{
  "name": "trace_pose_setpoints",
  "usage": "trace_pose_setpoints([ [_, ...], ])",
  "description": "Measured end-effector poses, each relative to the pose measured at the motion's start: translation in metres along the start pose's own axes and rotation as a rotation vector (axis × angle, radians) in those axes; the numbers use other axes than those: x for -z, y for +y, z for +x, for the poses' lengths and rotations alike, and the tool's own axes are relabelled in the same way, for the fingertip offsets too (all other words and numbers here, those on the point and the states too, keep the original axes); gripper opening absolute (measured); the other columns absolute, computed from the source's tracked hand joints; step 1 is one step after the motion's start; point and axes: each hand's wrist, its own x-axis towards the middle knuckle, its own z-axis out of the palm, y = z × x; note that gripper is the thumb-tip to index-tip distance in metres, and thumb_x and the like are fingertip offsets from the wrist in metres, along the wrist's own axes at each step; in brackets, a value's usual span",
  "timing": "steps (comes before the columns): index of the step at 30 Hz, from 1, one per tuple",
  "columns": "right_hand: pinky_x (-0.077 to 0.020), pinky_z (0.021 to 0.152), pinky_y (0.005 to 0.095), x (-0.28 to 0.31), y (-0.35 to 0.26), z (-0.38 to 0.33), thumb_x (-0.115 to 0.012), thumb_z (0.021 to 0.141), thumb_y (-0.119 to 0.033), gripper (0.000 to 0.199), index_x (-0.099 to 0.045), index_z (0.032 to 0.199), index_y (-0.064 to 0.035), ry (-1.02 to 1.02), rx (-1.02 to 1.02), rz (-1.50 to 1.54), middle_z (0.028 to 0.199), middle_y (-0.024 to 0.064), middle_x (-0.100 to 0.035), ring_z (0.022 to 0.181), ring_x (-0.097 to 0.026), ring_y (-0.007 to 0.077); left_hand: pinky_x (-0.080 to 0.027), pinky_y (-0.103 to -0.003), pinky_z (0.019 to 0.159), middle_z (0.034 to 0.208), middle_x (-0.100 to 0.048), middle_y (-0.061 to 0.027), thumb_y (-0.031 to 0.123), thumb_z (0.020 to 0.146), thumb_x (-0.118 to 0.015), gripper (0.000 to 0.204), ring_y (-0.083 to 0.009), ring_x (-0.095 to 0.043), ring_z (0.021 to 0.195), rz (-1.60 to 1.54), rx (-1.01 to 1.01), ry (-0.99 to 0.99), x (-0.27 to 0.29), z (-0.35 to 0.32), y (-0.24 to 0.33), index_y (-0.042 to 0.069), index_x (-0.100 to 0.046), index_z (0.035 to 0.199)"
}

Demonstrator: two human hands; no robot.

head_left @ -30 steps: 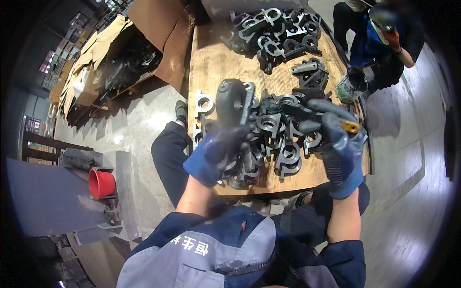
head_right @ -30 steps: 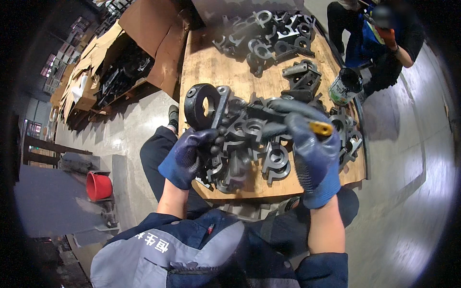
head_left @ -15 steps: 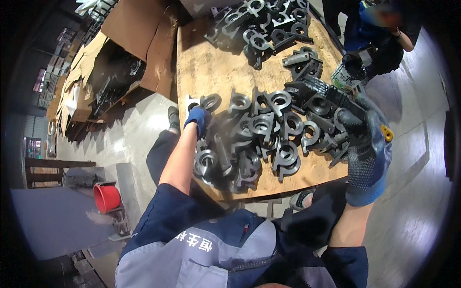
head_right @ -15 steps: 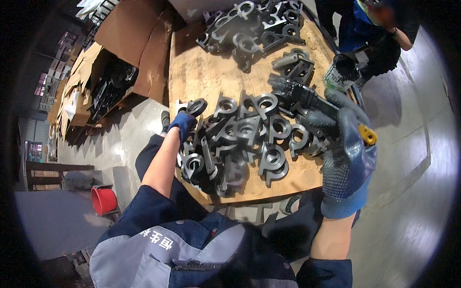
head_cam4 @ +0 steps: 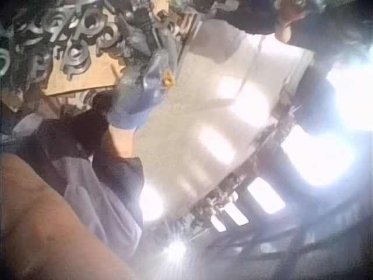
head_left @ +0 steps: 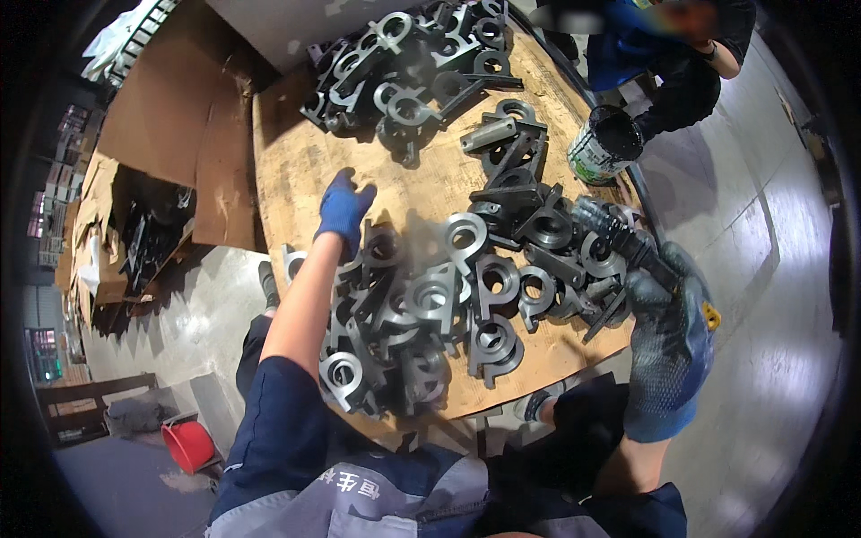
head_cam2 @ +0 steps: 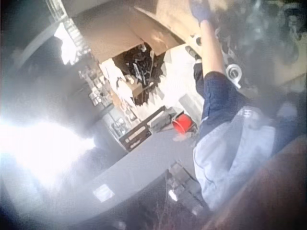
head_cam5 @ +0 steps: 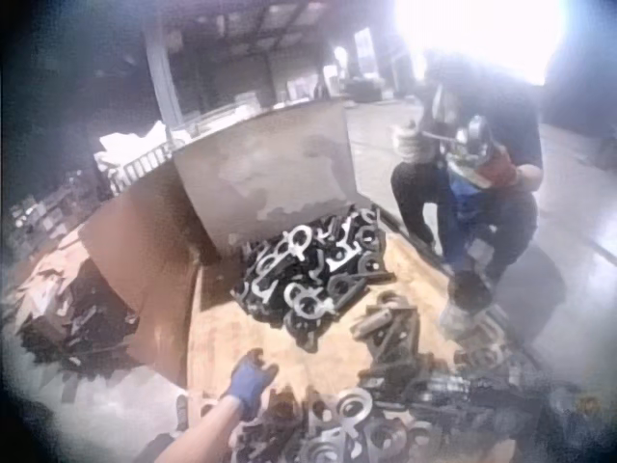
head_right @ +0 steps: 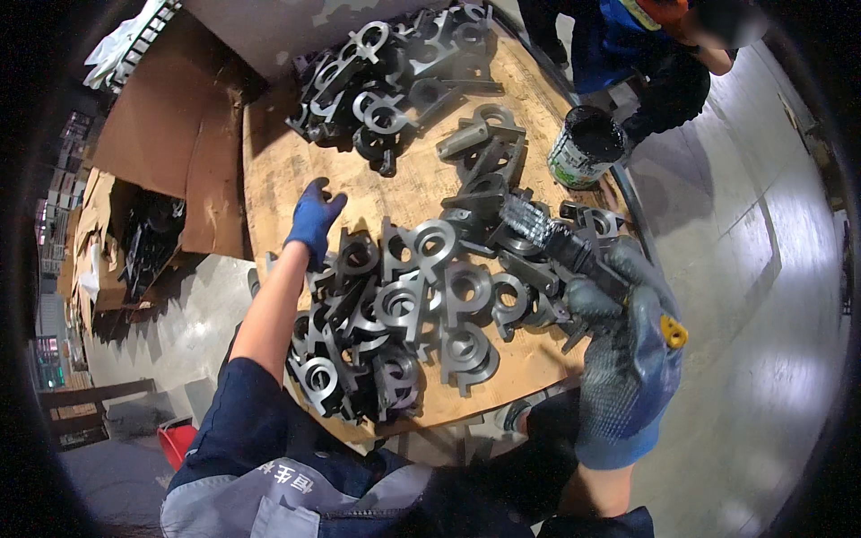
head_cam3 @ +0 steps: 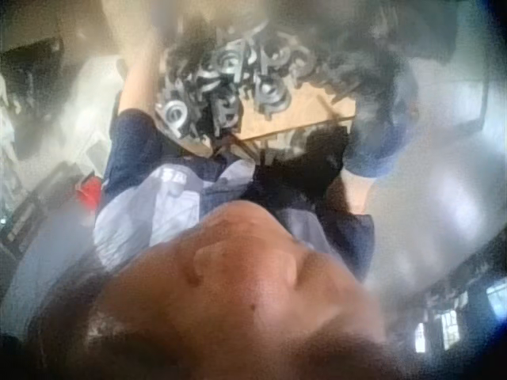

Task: The person sits on the floor and repeatedly picks up metal brackets from a pile on a low table. They apply black paint to each bracket using a brush and place the painted pieces back on the table. Another worker is visible in the background performing the same task.

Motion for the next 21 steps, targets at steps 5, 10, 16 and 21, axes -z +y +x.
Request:
trace_pose_setpoints([
  [5,-0.0515,0.085,0.0282,0.004,0.038,0.013,-0.058,0.095,-0.007,0.032,-0.056,0.125,0.0049,-0.032,0.011,-0.222,0.116,0.0151,-0.065,0.099,-0.066,0.0211,-0.047,-0.032,0.065,0.085,-0.065,-0.0056,0.016,0.082,-0.075,0.033,-0.0166,-0.056,0.067,-1.01,0.177,-0.117,-0.093,0.094,-0.008,0.005,-0.061,0.109],
  [10,-0.0512,0.09,0.0319,0.013,0.085,0.059,-0.053,0.099,-0.025,0.043,-0.052,0.129,0.0055,0.051,-0.184,0.361,0.117,0.0153,-0.064,0.101,-0.065,0.0214,-0.049,-0.038,0.054,0.079,-0.064,-0.004,0.008,0.082,-0.068,0.024,-0.0181,-0.059,0.063,-1.281,0.432,-0.134,-0.106,0.115,0.019,0.016,-0.064,0.104],
  [16,-0.0496,0.092,0.0337,0.024,0.15,0.173,-0.06,0.095,-0.018,0.035,-0.059,0.122,0.0042,0.033,-0.047,0.052,0.115,0.014,-0.066,0.098,-0.067,0.0229,-0.05,-0.033,0.053,0.079,-0.066,-0.0053,0.003,0.082,-0.064,0.017,-0.018,-0.062,0.064,-0.965,0.268,-0.08,-0.095,0.099,0.014,0.01,-0.064,0.098],
  [21,-0.0535,0.08,0.0307,-0.007,0.21,0.25,-0.06,0.09,-0.011,0.027,-0.063,0.112,0.0039,-0.016,-0.133,-0.135,0.1,0.0123,-0.069,0.083,-0.067,0.0192,-0.052,-0.034,0.07,0.083,-0.069,-0.0123,0.014,0.075,-0.075,0.028,-0.0214,-0.065,0.074,-0.189,0.04,-0.069,-0.073,0.066,-0.078,0.004,-0.064,0.099],
])
